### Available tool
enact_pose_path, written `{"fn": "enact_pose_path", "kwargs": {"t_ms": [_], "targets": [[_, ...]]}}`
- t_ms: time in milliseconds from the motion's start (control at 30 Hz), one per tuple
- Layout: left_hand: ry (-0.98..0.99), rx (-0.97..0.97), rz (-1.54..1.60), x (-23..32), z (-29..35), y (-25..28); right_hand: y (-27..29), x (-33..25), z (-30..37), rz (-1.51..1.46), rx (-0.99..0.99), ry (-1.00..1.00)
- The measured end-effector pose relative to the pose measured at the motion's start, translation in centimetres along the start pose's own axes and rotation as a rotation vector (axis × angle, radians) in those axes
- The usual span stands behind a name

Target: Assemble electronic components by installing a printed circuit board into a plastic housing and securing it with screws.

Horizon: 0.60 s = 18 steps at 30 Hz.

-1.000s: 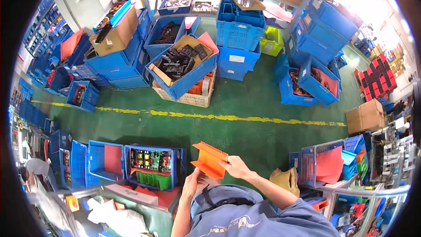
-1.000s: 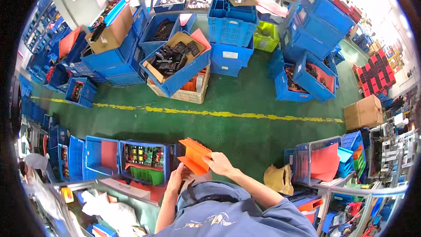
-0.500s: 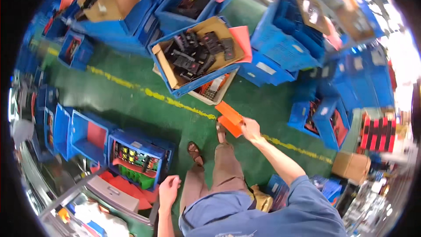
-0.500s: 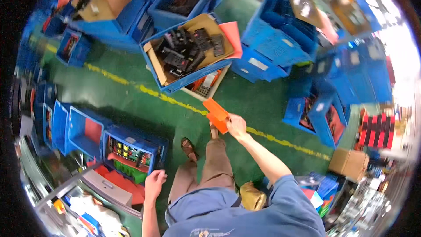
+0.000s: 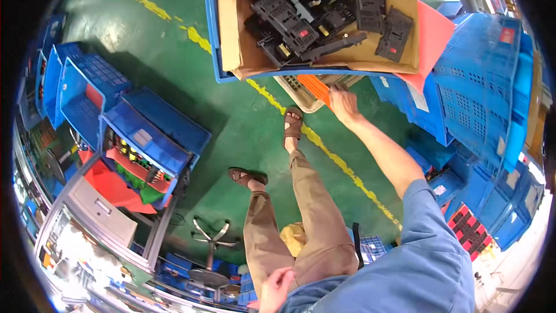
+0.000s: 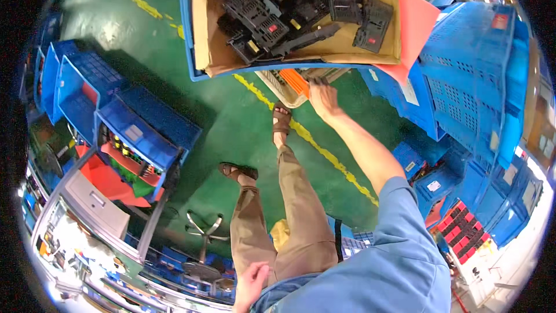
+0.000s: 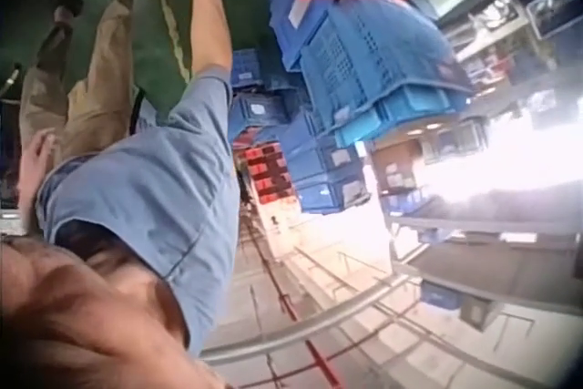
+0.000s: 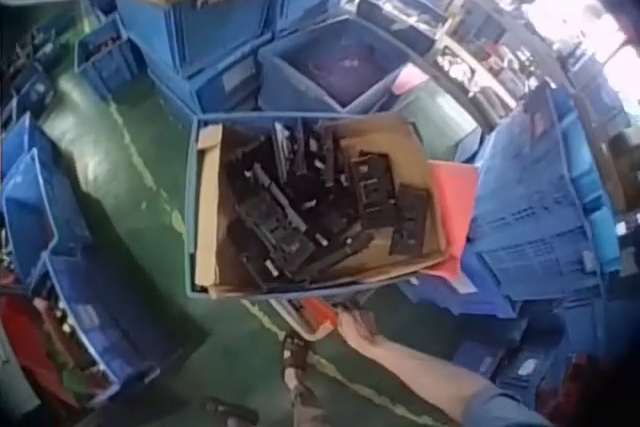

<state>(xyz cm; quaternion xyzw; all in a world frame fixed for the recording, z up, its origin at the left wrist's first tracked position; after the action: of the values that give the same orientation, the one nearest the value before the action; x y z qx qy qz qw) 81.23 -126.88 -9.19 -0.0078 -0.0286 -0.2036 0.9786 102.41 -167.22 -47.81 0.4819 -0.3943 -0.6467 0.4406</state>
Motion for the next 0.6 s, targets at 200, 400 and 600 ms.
{"fn": "enact_pose_path", "kwargs": {"t_ms": [200, 400, 600], "targets": [[0.124, 0.088, 0.101, 0.6, -2.0, -1.1, -5.8, 1.3, -6.8, -0.138, -0.400, -0.148], [0.080, 0.267, 0.255, -3.1, -6.3, 2.2, -12.9, 0.3, -8.5, -0.047, -0.161, 0.041], [0.081, 0.213, 0.135, -6.3, -9.4, 0.5, -18.5, 0.0, -11.4, 0.118, -0.160, 0.135]]}}
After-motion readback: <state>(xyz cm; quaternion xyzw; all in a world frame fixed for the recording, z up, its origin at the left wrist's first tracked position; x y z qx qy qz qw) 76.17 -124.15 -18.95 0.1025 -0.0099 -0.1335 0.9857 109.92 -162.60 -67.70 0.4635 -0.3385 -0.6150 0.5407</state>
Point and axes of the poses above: each hand's wrist, its own z-axis away from the middle knuckle, its own y-axis out of the back of the hand, x = y × z, the point moved 2 cm from there along -z, towards the middle knuckle, and after that the axes turned 4 degrees about y, right-handed, at the moved point
